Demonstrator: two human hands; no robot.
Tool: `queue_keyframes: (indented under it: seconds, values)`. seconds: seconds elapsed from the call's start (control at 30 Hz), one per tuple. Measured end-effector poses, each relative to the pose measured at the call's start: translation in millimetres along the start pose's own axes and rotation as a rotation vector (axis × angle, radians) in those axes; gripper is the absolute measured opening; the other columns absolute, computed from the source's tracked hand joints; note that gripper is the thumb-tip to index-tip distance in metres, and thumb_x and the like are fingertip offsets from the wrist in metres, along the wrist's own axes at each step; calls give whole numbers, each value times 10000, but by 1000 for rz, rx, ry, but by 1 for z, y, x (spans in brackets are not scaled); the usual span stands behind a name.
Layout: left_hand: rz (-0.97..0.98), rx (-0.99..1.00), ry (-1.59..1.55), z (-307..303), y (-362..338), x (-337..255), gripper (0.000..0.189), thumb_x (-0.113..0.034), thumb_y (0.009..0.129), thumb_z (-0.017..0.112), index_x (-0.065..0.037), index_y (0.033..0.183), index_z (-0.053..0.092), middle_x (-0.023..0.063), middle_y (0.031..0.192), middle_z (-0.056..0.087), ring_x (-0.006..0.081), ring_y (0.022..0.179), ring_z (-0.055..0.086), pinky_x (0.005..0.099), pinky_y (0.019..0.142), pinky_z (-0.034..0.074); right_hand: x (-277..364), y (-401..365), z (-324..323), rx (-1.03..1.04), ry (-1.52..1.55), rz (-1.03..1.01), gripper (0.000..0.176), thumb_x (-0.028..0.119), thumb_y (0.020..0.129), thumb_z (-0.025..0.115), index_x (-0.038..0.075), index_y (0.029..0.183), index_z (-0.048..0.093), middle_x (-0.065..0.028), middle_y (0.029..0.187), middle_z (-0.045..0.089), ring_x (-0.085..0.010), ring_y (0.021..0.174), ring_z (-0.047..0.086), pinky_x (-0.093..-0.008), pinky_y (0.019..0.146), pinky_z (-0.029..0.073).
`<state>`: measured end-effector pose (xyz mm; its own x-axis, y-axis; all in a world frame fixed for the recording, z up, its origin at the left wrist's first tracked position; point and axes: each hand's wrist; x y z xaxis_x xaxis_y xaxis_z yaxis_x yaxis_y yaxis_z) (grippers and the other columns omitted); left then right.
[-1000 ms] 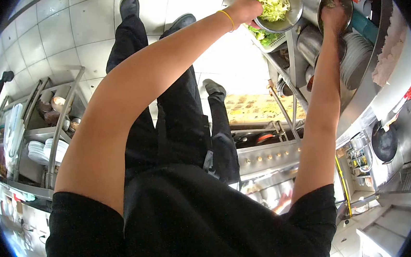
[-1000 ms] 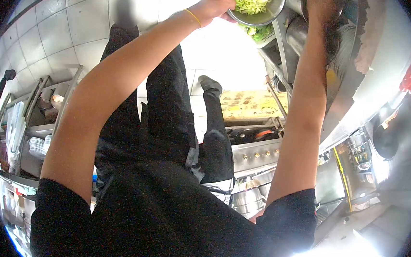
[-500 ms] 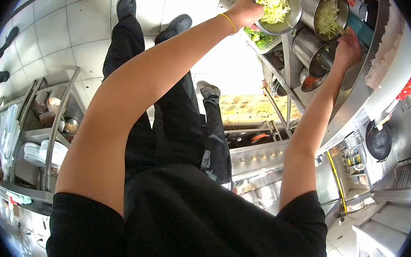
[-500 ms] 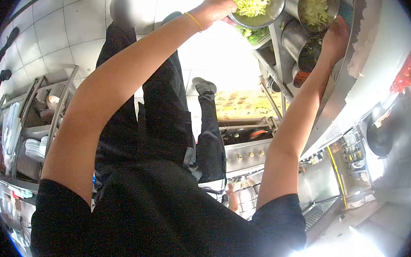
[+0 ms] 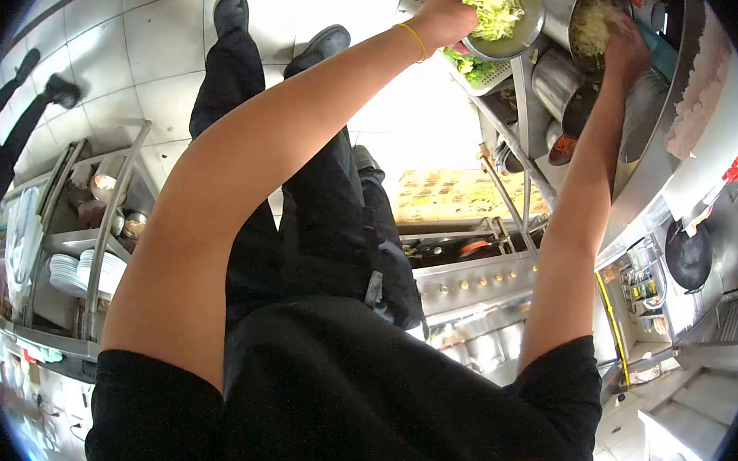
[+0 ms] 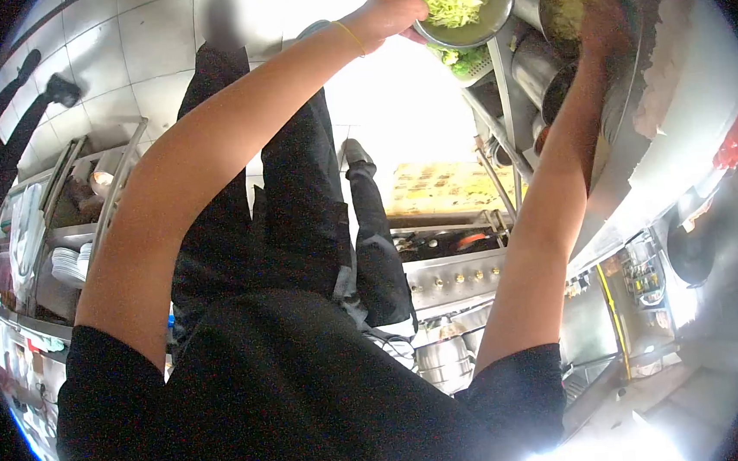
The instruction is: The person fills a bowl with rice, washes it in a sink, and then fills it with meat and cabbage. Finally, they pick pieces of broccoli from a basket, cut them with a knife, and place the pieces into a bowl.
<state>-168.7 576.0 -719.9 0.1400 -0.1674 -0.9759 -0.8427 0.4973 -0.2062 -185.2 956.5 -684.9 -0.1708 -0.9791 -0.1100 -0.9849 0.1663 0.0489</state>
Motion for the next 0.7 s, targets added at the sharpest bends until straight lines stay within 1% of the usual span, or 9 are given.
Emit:
queue_keyframes:
  seconds: [0.07, 0.1, 0.2, 0.3, 0.47, 0.53, 0.6, 0.67, 0.7]
  values:
    - [-240, 57, -171, 2, -4, -7, 593, -130, 899, 443, -51, 1412, 155, 233, 1330, 353, 295, 1062, 535, 351, 723, 565, -36, -11, -6, -93, 57, 9, 326, 179, 803, 618, 46, 1101, 622, -96, 957, 667, -197, 832, 621, -308, 762, 475]
    - [-557, 170, -525, -22, -8, -46, 612, -82, 885, 444, -57, 1414, 137, 232, 1298, 388, 280, 939, 597, 325, 612, 577, -46, -15, -17, -190, 108, 18, 306, 149, 792, 629, 21, 1071, 630, -96, 956, 666, -189, 831, 619, -305, 760, 475]
    - [-625, 146, -634, -13, -2, -38, 607, -59, 881, 448, -62, 1411, 152, 216, 1255, 438, 262, 821, 629, 301, 533, 570, 28, -36, -90, -294, 919, 564, 282, 119, 778, 646, 5, 1036, 638, -101, 952, 663, -183, 827, 617, -308, 759, 476]
    - [-608, 136, -670, -7, 1, -37, 595, -78, 885, 462, -89, 1408, 177, 219, 1214, 471, 266, 781, 638, 308, 504, 567, 119, -46, -144, -457, 1392, 842, 258, 88, 763, 663, -11, 1001, 645, -105, 948, 660, -177, 824, 615, -311, 757, 477]
    - [-650, 158, -571, -11, 9, -53, 601, -44, 873, 461, -114, 1406, 194, 243, 1223, 461, 274, 739, 644, 314, 452, 559, 208, -89, -116, -118, 935, 519, 254, 60, 740, 707, 38, 990, 669, -59, 805, 666, -114, 715, 596, -244, 657, 464]
    - [-587, 53, -473, -7, 8, -48, 631, 20, 847, 459, -117, 1405, 197, 262, 1233, 447, 282, 723, 644, 325, 453, 564, 222, -91, -106, -213, 546, 336, 136, 12, 727, 690, 38, 860, 699, -84, 732, 677, -130, 639, 606, -261, 617, 480]
    - [-591, 25, -274, -16, 10, -56, 680, 81, 813, 448, -132, 1407, 194, 269, 1228, 444, 292, 743, 647, 333, 459, 571, 213, -87, -104, -259, 932, 489, 88, -7, 735, 673, 7, 820, 691, -86, 732, 677, -126, 650, 610, -247, 645, 485]
    - [-515, 158, -656, -19, 10, -53, 663, 91, 805, 446, -115, 1393, 219, 258, 1221, 449, 295, 755, 650, 326, 464, 579, 191, -80, -106, -294, 1151, 595, 127, -13, 746, 652, -32, 871, 665, -96, 766, 678, -146, 735, 628, -252, 755, 484]
    - [-680, 181, -708, -19, 13, -51, 621, 85, 808, 459, -84, 1368, 252, 228, 1201, 467, 282, 760, 654, 314, 478, 589, 180, -74, -110, -309, 1284, 655, 140, -26, 757, 648, -46, 895, 640, -119, 830, 665, -179, 788, 628, -287, 765, 494]
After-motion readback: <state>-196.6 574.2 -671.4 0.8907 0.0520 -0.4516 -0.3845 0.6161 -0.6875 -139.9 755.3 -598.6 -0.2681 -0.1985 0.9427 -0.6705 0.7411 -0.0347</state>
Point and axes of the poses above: each hand's wrist, its own y-axis towards the middle knuckle, its own z-axis out of the palm, x = y × z
